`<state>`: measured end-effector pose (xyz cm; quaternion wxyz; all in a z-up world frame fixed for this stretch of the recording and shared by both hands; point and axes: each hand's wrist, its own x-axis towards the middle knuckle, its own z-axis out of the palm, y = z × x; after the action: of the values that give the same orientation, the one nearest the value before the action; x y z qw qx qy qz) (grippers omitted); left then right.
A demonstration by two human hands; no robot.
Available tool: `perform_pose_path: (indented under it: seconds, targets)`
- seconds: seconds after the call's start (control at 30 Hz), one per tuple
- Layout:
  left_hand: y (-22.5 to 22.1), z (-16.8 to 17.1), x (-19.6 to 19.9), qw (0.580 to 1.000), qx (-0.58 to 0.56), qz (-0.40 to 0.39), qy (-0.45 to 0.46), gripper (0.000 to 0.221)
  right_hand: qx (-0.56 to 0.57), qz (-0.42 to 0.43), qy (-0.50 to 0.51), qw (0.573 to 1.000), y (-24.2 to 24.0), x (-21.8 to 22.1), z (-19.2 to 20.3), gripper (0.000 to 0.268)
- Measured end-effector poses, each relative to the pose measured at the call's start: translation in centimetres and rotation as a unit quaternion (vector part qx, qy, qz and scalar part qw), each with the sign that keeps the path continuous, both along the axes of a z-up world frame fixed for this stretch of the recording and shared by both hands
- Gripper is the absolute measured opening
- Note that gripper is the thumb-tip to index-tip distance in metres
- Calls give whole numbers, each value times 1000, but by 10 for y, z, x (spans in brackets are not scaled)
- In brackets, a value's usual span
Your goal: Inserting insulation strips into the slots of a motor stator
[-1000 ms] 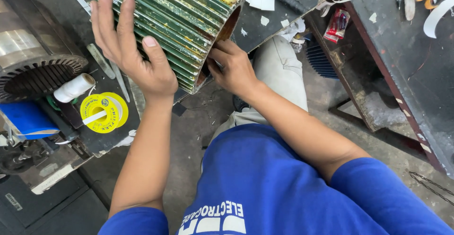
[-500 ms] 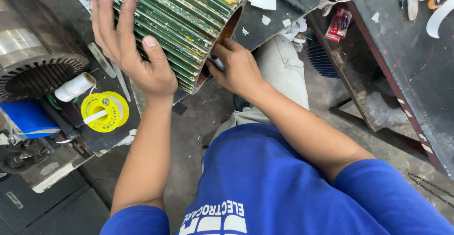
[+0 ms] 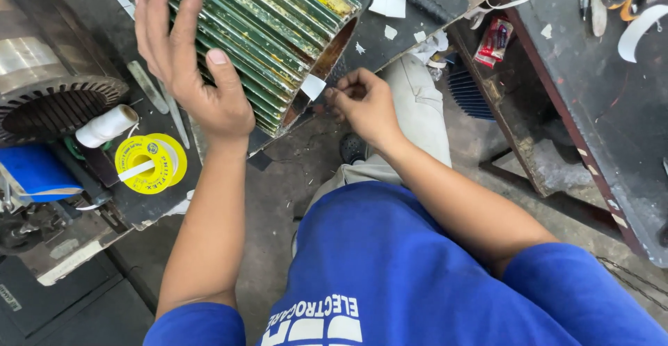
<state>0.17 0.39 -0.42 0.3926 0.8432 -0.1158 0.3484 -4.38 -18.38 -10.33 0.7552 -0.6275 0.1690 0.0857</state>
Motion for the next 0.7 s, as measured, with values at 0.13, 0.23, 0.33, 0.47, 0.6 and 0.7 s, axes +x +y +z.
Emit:
perform_pose_path:
  seconds: [0.13,0.23,0.33,0.47,0.6,0.7]
  targets:
    - [-1,2,-2,1000,7,1,-7,52,154,-24,93,984,12,3,11,14]
    - [-2,2,-3,1000,14,6,0,53,158,-38,144,976,17,7,24,15]
    - [-2,2,-1,1000,6,6,-5,52,180,-49,180,966,21,10,22,11]
    - [-2,1,0,1000,3,4,-12,52,175,-67,145,971,28,8,15,18]
    - [0,4,0,1000,0,-10,-12,53,172,-108,111,973,34,7,13,32]
    - [4,8,-1,1000,6,-19,7,54,194,-108,103,970,37,4,7,35]
